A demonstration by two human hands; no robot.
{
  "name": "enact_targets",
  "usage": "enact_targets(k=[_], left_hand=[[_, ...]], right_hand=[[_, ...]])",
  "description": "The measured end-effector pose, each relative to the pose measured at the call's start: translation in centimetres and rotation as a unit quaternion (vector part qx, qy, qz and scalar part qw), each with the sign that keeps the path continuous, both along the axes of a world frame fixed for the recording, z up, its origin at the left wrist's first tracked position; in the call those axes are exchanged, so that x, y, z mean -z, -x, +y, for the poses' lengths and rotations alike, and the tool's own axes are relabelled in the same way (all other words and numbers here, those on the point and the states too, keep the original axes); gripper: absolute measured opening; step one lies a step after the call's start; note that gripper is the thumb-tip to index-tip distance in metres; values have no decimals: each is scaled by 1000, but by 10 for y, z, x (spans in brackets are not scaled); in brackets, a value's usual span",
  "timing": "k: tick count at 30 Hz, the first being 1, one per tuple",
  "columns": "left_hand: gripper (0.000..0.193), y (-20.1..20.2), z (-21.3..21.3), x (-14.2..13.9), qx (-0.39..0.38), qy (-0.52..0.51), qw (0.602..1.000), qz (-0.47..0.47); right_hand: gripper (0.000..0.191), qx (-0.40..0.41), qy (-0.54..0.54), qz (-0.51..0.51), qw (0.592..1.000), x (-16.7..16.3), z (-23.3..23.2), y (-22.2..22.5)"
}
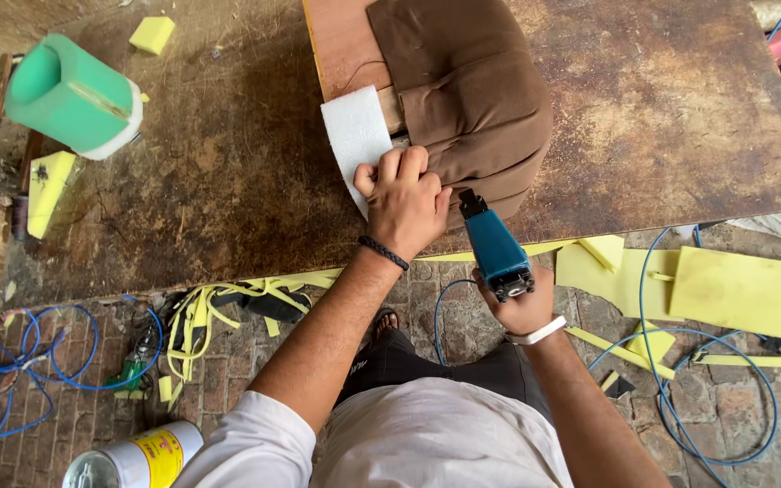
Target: The person uses a pneumatic staple gun to attach brown fabric to a wooden cushion frame, trims excess fabric with scissors, and adjusts the fabric to create a tufted appearance. The person works on a wooden workbench in a workshop environment.
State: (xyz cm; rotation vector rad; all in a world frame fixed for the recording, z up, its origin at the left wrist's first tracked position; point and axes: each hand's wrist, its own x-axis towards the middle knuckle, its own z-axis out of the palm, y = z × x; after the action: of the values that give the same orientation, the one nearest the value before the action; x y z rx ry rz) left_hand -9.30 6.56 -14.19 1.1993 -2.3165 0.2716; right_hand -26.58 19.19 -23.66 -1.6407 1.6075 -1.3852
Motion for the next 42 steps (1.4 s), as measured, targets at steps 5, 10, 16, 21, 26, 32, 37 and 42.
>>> enact_targets(k=[5,10,16,21,26,32,37,42], left_hand=[[20,0,1,3,3,10,1000,-1],[20,-1,1,5,9,0,1000,-8],[30,-6,-2,9,18,33,999,-16],[26,-8,-4,12,20,38,999,17],[22,-10,-2,11,30,44,998,19],[19,-14,-2,6,39,28,999,24],[20,-17,-3,3,40,43,998,11],[20,-21,-5,7,57,46,997,12]], right_hand=[[17,21,6,-42,999,13,-8,-15],[20,31,29,-3,999,18,-14,-19],[21,22,18,15,999,15,-4,-11],[21,17,12,-34,999,22,-7,-15],[20,23,-5,6,1000,33,-8,-18],[22,9,-21,9,1000,41,8,-14],[25,-7,-24,-46,999,50,2,-18],[22,6,-72,-47,996,60,-7,-20]])
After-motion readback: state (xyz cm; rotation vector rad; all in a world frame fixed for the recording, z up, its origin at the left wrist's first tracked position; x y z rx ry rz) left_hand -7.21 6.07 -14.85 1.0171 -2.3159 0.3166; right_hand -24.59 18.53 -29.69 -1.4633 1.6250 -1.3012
